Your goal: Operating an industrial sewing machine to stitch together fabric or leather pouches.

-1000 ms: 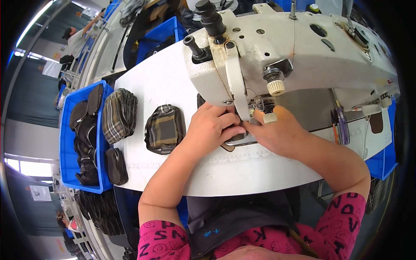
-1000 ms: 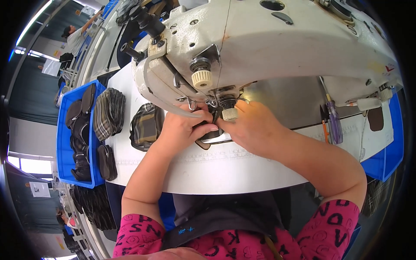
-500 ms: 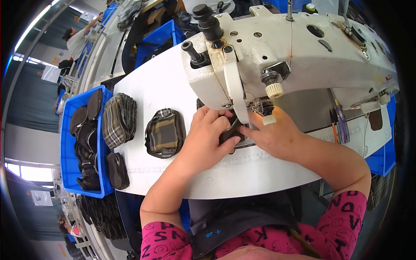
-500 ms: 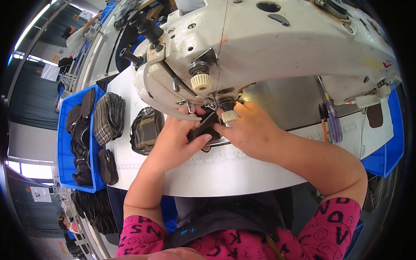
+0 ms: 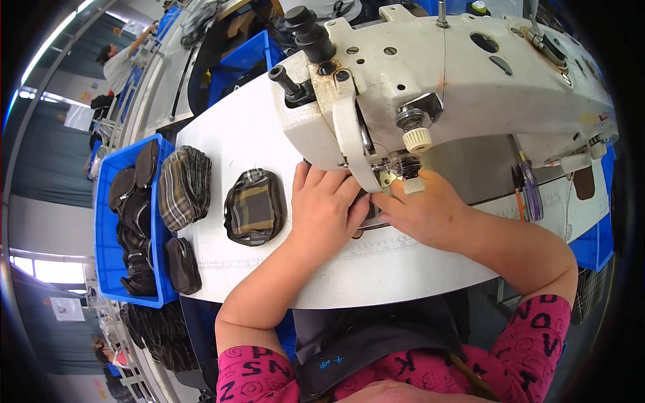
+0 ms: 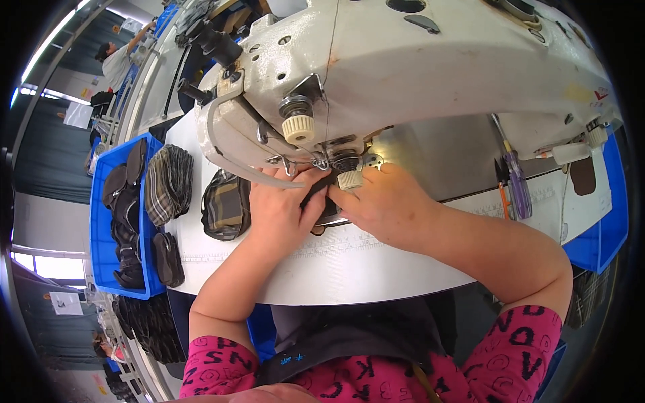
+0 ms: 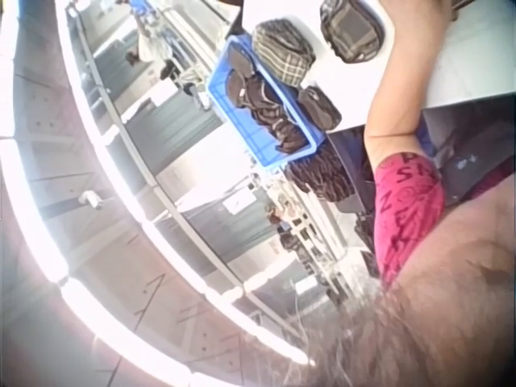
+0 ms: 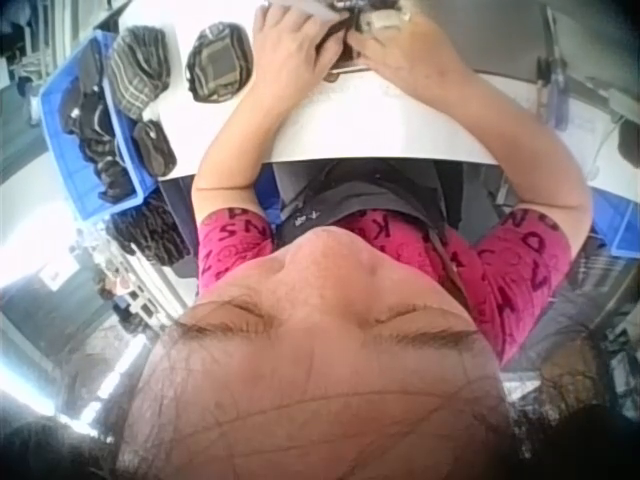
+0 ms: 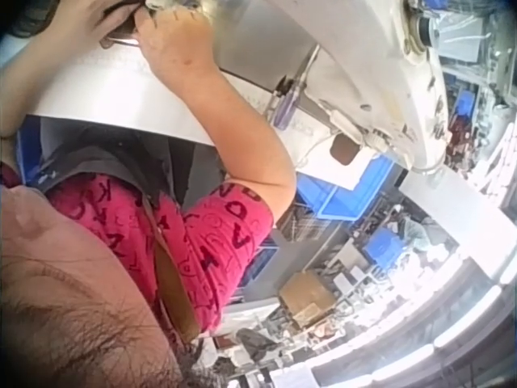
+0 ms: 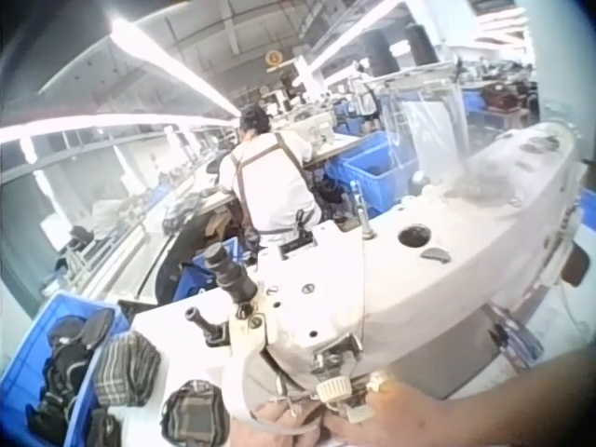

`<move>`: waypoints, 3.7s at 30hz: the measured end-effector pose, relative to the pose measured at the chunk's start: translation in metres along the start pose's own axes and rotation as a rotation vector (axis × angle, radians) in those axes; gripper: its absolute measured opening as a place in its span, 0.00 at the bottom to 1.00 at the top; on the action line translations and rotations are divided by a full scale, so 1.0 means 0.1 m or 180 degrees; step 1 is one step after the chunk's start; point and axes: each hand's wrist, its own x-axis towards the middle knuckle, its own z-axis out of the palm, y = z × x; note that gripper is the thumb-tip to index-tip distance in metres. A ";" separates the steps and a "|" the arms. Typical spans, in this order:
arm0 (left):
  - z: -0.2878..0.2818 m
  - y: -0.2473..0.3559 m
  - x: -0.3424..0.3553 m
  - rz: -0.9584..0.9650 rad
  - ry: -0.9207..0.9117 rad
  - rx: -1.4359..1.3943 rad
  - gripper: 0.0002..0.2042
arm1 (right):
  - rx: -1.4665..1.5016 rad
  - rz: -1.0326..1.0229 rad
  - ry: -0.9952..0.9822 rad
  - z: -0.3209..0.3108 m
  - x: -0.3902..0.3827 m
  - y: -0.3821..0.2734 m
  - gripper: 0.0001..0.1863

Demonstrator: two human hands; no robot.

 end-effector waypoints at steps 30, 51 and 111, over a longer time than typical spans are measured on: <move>0.09 -0.04 -0.05 0.0563 -0.0224 -0.0107 0.11 | 0.0219 -0.0129 -0.0379 -0.13 0.03 -0.04 0.12; -0.01 -0.14 -0.02 0.0488 0.0346 0.0330 0.15 | 0.0110 0.0045 -0.0076 -0.04 0.00 0.00 0.17; -0.02 -0.20 0.01 0.0225 -0.0793 -0.1095 0.12 | 0.0234 -0.0041 -0.0420 -0.06 0.04 -0.15 0.24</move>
